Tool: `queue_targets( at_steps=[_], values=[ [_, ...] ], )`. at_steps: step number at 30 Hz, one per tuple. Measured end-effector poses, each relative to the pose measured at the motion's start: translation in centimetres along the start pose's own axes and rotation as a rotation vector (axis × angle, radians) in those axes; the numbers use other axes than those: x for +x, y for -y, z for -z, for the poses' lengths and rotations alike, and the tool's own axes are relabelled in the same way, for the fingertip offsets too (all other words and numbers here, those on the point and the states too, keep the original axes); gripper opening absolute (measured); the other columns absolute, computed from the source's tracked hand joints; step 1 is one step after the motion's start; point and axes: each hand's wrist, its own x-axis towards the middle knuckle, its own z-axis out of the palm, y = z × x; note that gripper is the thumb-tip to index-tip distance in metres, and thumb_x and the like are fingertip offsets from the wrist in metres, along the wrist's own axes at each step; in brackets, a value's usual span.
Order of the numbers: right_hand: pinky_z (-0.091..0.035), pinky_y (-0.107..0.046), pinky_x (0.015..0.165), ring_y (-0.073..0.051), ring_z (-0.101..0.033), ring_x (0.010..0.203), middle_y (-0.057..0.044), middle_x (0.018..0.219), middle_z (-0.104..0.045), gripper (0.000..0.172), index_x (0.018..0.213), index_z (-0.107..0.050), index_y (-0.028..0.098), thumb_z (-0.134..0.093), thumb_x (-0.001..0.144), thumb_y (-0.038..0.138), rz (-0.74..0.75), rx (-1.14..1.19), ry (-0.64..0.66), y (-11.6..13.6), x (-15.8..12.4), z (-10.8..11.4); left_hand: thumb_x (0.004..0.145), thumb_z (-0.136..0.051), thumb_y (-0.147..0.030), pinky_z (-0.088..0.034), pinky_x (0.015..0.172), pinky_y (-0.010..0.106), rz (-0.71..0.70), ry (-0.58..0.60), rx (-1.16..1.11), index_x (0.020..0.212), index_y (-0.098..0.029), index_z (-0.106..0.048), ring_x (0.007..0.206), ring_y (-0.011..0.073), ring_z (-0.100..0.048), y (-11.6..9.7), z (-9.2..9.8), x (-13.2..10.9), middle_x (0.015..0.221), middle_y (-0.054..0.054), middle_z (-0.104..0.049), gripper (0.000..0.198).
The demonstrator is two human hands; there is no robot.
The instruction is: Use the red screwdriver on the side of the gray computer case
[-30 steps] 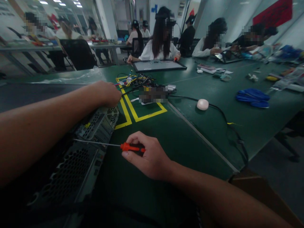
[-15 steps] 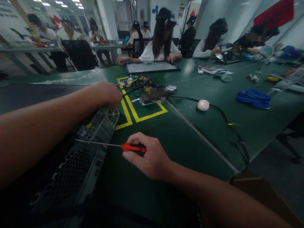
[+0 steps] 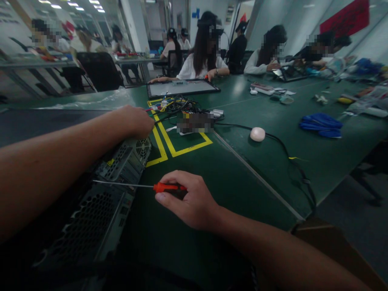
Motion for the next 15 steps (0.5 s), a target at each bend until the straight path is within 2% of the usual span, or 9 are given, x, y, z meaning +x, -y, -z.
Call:
queue_targets(
  at_steps=[5, 12, 15],
  values=[
    [-0.054, -0.03, 0.078, -0.017, -0.07, 0.08, -0.004, 0.096, -0.079, 0.018, 0.105, -0.08, 0.019, -0.078, 0.101, 0.037, 0.006, 0.001, 0.004, 0.1, 0.1, 0.1, 0.096, -0.051, -0.016, -0.059, 0.105, 0.053, -0.003, 0.01, 0.043, 0.129, -0.025, -0.087, 0.134, 0.037, -0.069, -0.2, 0.2, -0.2, 0.142, 0.015, -0.08, 0.05],
    [-0.052, -0.03, 0.075, -0.017, -0.068, 0.078, -0.005, 0.091, -0.077, 0.025, 0.104, -0.081, 0.019, -0.069, 0.108, 0.04, -0.029, -0.032, 0.053, 0.1, 0.1, -0.1, 0.087, -0.064, -0.027, -0.059, 0.105, 0.05, -0.011, -0.074, -0.055, 0.123, -0.027, -0.09, 0.119, 0.0357, -0.069, 0.9, -1.2, 1.1, 0.123, 0.014, -0.086, 0.045],
    [-0.052, -0.029, 0.073, -0.017, -0.069, 0.08, -0.004, 0.094, -0.077, 0.024, 0.11, -0.079, 0.019, -0.068, 0.108, 0.04, -0.073, 0.034, 0.057, 0.1, 0.0, -0.3, 0.086, -0.064, -0.03, -0.059, 0.103, 0.051, -0.03, -0.087, -0.064, 0.123, -0.027, -0.09, 0.117, 0.0364, -0.069, 1.3, -1.7, 1.6, 0.122, 0.016, -0.085, 0.045]
  ],
)
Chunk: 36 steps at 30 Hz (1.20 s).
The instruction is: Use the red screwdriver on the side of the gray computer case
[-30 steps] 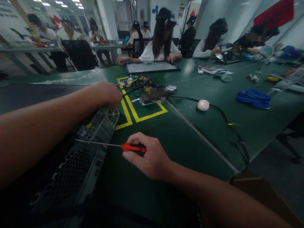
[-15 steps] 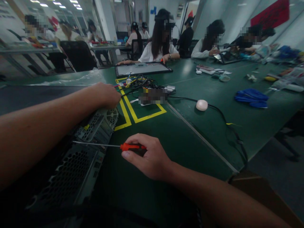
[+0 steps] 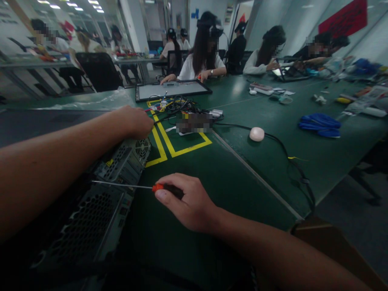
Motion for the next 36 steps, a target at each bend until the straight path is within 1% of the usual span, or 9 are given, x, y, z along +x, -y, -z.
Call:
queue_targets(
  at_steps=[2, 3, 5, 9, 16, 22, 26, 31, 36],
  values=[
    [-0.052, -0.028, 0.072, -0.016, -0.068, 0.076, -0.002, 0.091, -0.076, 0.022, 0.113, -0.075, 0.02, -0.075, 0.102, 0.04, -0.015, 0.051, -0.004, 0.1, 0.0, -0.1, 0.087, -0.063, -0.03, -0.059, 0.103, 0.051, 0.003, 0.007, -0.002, 0.122, -0.027, -0.09, 0.118, 0.037, -0.069, 0.1, -0.1, 0.1, 0.124, 0.016, -0.085, 0.044],
    [-0.052, -0.027, 0.071, -0.016, -0.067, 0.074, 0.0, 0.088, -0.074, 0.025, 0.112, -0.073, 0.021, -0.08, 0.097, 0.039, -0.013, 0.051, -0.008, 0.1, 0.0, -0.1, 0.087, -0.062, -0.029, -0.059, 0.103, 0.051, 0.008, 0.012, 0.0, 0.121, -0.026, -0.09, 0.12, 0.0371, -0.068, 0.0, -0.1, 0.0, 0.125, 0.016, -0.085, 0.044],
    [-0.052, -0.027, 0.071, -0.015, -0.065, 0.072, 0.001, 0.086, -0.073, 0.023, 0.107, -0.07, 0.022, -0.082, 0.093, 0.036, -0.007, 0.046, -0.009, 0.2, 0.0, -0.1, 0.089, -0.06, -0.028, -0.058, 0.104, 0.051, 0.013, 0.017, 0.004, 0.119, -0.027, -0.09, 0.123, 0.0368, -0.067, -0.1, 0.0, -0.1, 0.126, 0.014, -0.085, 0.043],
    [-0.051, -0.027, 0.07, -0.015, -0.065, 0.072, 0.001, 0.087, -0.073, 0.016, 0.104, -0.068, 0.022, -0.077, 0.096, 0.033, 0.002, 0.034, -0.003, 0.1, 0.0, -0.1, 0.089, -0.061, -0.027, -0.058, 0.106, 0.053, 0.016, 0.02, -0.006, 0.123, -0.026, -0.089, 0.124, 0.0371, -0.067, -0.3, 0.3, -0.3, 0.124, 0.015, -0.085, 0.045],
    [-0.053, -0.029, 0.074, -0.017, -0.07, 0.079, -0.002, 0.093, -0.076, 0.016, 0.106, -0.068, 0.022, -0.076, 0.099, 0.034, 0.018, 0.013, 0.011, 0.0, 0.0, 0.0, 0.087, -0.066, -0.029, -0.054, 0.111, 0.06, 0.036, 0.014, -0.091, 0.121, -0.027, -0.09, 0.128, 0.0427, -0.066, -0.3, 0.3, -0.2, 0.125, 0.018, -0.084, 0.042],
    [-0.052, -0.028, 0.072, -0.016, -0.068, 0.075, 0.0, 0.09, -0.075, 0.015, 0.105, -0.068, 0.022, -0.076, 0.098, 0.033, 0.013, 0.015, 0.01, 0.1, 0.0, 0.0, 0.088, -0.063, -0.026, -0.056, 0.106, 0.052, 0.029, 0.029, -0.036, 0.119, -0.027, -0.09, 0.125, 0.038, -0.067, -0.4, 0.4, -0.5, 0.126, 0.015, -0.084, 0.042],
    [-0.052, -0.028, 0.072, -0.016, -0.067, 0.075, -0.001, 0.09, -0.075, 0.015, 0.105, -0.068, 0.022, -0.076, 0.098, 0.033, 0.016, 0.017, 0.011, 0.2, 0.1, 0.1, 0.085, -0.063, -0.023, -0.057, 0.106, 0.054, 0.025, 0.015, -0.03, 0.12, -0.026, -0.09, 0.124, 0.0391, -0.068, -0.5, 0.6, -0.5, 0.127, 0.016, -0.084, 0.044],
    [-0.052, -0.029, 0.072, -0.016, -0.067, 0.075, -0.001, 0.09, -0.074, 0.015, 0.105, -0.068, 0.022, -0.076, 0.098, 0.033, 0.011, 0.022, 0.014, 0.2, 0.1, 0.1, 0.088, -0.058, -0.019, -0.059, 0.101, 0.052, 0.025, 0.065, 0.042, 0.122, -0.025, -0.09, 0.129, 0.0399, -0.068, -1.1, 1.3, -1.1, 0.134, 0.015, -0.083, 0.047],
    [-0.052, -0.028, 0.072, -0.016, -0.069, 0.076, -0.001, 0.09, -0.075, 0.015, 0.105, -0.068, 0.022, -0.075, 0.098, 0.033, 0.002, 0.023, 0.018, 0.2, 0.1, 0.1, 0.088, -0.057, -0.02, -0.06, 0.1, 0.05, 0.025, 0.049, 0.035, 0.118, -0.025, -0.091, 0.125, 0.0385, -0.07, -1.2, 1.4, -1.3, 0.129, 0.016, -0.085, 0.045]
  ],
)
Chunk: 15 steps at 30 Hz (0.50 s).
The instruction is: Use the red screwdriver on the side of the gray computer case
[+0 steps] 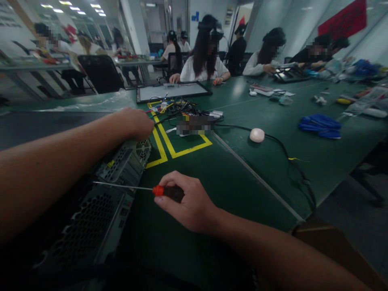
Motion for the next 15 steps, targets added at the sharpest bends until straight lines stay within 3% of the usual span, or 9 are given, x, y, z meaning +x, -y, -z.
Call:
queue_targets(
  at_steps=[8, 15],
  values=[
    [-0.053, -0.029, 0.073, -0.016, -0.069, 0.076, -0.001, 0.091, -0.075, 0.015, 0.105, -0.068, 0.022, -0.076, 0.098, 0.032, 0.015, 0.0, -0.003, -0.06, -0.05, 0.02, 0.087, -0.059, -0.02, -0.056, 0.108, 0.054, 0.001, 0.024, -0.034, 0.125, -0.024, -0.089, 0.13, 0.0407, -0.067, 0.08, -0.06, 0.09, 0.132, 0.016, -0.083, 0.049],
    [-0.053, -0.03, 0.073, -0.017, -0.069, 0.077, -0.001, 0.091, -0.075, 0.015, 0.105, -0.068, 0.022, -0.076, 0.099, 0.032, 0.022, 0.007, -0.008, -0.04, -0.04, -0.03, 0.095, -0.051, -0.016, -0.059, 0.105, 0.057, 0.0, 0.032, 0.021, 0.129, -0.023, -0.087, 0.135, 0.0414, -0.068, -0.24, 0.24, -0.17, 0.143, 0.019, -0.079, 0.051]
  ],
)
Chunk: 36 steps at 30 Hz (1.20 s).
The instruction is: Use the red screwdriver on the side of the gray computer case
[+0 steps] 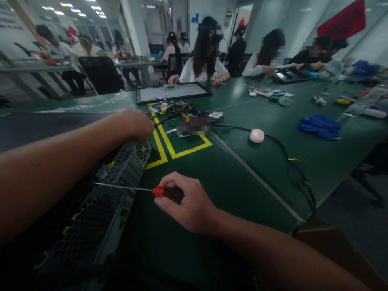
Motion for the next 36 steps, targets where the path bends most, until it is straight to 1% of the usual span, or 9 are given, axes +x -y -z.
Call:
queue_targets(
  at_steps=[6, 10, 13, 20, 25, 28, 32, 34, 36],
  values=[
    [-0.053, -0.029, 0.073, -0.016, -0.069, 0.077, -0.001, 0.091, -0.075, 0.015, 0.106, -0.068, 0.022, -0.076, 0.099, 0.033, -0.009, -0.01, 0.003, 0.0, 0.0, 0.0, 0.095, -0.049, -0.015, -0.06, 0.103, 0.057, -0.01, 0.008, 0.002, 0.125, -0.024, -0.089, 0.135, 0.0416, -0.067, -0.1, 0.3, -0.2, 0.141, 0.019, -0.08, 0.051],
    [-0.052, -0.028, 0.071, -0.015, -0.067, 0.074, 0.0, 0.089, -0.074, 0.015, 0.105, -0.068, 0.021, -0.076, 0.098, 0.032, 0.001, -0.001, -0.007, 0.0, -0.1, 0.0, 0.09, -0.057, -0.014, -0.057, 0.108, 0.057, 0.007, -0.014, -0.067, 0.119, -0.025, -0.091, 0.135, 0.0418, -0.066, 0.1, 0.0, 0.1, 0.134, 0.017, -0.082, 0.046],
    [-0.053, -0.028, 0.071, -0.016, -0.068, 0.076, -0.001, 0.09, -0.075, 0.016, 0.105, -0.069, 0.022, -0.076, 0.099, 0.034, -0.021, 0.016, -0.001, -0.1, 0.0, -0.1, 0.088, -0.06, -0.015, -0.055, 0.111, 0.058, 0.015, -0.027, -0.132, 0.113, -0.025, -0.092, 0.134, 0.0413, -0.066, 0.3, -0.3, 0.3, 0.13, 0.017, -0.083, 0.041],
    [-0.052, -0.029, 0.072, -0.016, -0.067, 0.074, -0.001, 0.089, -0.074, 0.018, 0.106, -0.07, 0.021, -0.077, 0.098, 0.035, -0.033, 0.031, -0.012, 0.0, -0.1, 0.0, 0.088, -0.055, -0.014, -0.057, 0.105, 0.056, 0.002, -0.022, -0.061, 0.118, -0.024, -0.091, 0.13, 0.0406, -0.067, 0.3, -0.3, 0.3, 0.131, 0.017, -0.082, 0.047],
    [-0.053, -0.03, 0.078, -0.018, -0.07, 0.081, -0.003, 0.094, -0.077, 0.019, 0.106, -0.073, 0.021, -0.077, 0.099, 0.038, -0.025, -0.015, -0.015, 0.0, 0.0, 0.2, 0.085, -0.058, -0.018, -0.057, 0.1, 0.051, -0.002, -0.024, -0.054, 0.119, -0.027, -0.091, 0.127, 0.0388, -0.067, 0.6, -0.7, 0.8, 0.126, 0.015, -0.084, 0.047],
    [-0.054, -0.031, 0.081, -0.018, -0.07, 0.083, -0.004, 0.095, -0.078, 0.02, 0.105, -0.076, 0.02, -0.074, 0.102, 0.04, -0.01, -0.046, -0.024, 0.0, 0.1, 0.2, 0.085, -0.06, -0.021, -0.056, 0.102, 0.05, -0.007, -0.034, -0.074, 0.119, -0.029, -0.091, 0.127, 0.0374, -0.066, 0.9, -1.1, 1.1, 0.126, 0.014, -0.083, 0.046],
    [-0.053, -0.032, 0.08, -0.019, -0.069, 0.082, -0.006, 0.093, -0.077, 0.026, 0.103, -0.078, 0.018, -0.066, 0.108, 0.041, 0.007, -0.053, -0.002, 0.0, 0.0, 0.1, 0.085, -0.064, -0.02, -0.054, 0.108, 0.053, 0.001, -0.049, -0.131, 0.116, -0.028, -0.091, 0.128, 0.0376, -0.066, 1.0, -1.2, 1.3, 0.124, 0.015, -0.083, 0.042],
    [-0.053, -0.032, 0.079, -0.019, -0.07, 0.083, -0.005, 0.095, -0.077, 0.024, 0.106, -0.077, 0.019, -0.068, 0.106, 0.041, -0.004, -0.035, -0.001, 0.0, 0.0, 0.0, 0.086, -0.063, -0.018, -0.055, 0.108, 0.055, 0.004, -0.046, -0.129, 0.114, -0.028, -0.091, 0.129, 0.0386, -0.066, 1.0, -1.1, 1.3, 0.126, 0.015, -0.083, 0.04],
    [-0.052, -0.031, 0.076, -0.018, -0.068, 0.079, -0.003, 0.093, -0.077, 0.023, 0.111, -0.074, 0.02, -0.076, 0.1, 0.041, -0.026, -0.017, -0.012, 0.0, -0.1, 0.0, 0.087, -0.061, -0.018, -0.056, 0.107, 0.055, -0.007, -0.044, -0.105, 0.115, -0.027, -0.091, 0.128, 0.0386, -0.067, 0.9, -1.1, 1.1, 0.127, 0.016, -0.083, 0.042]
  ],
)
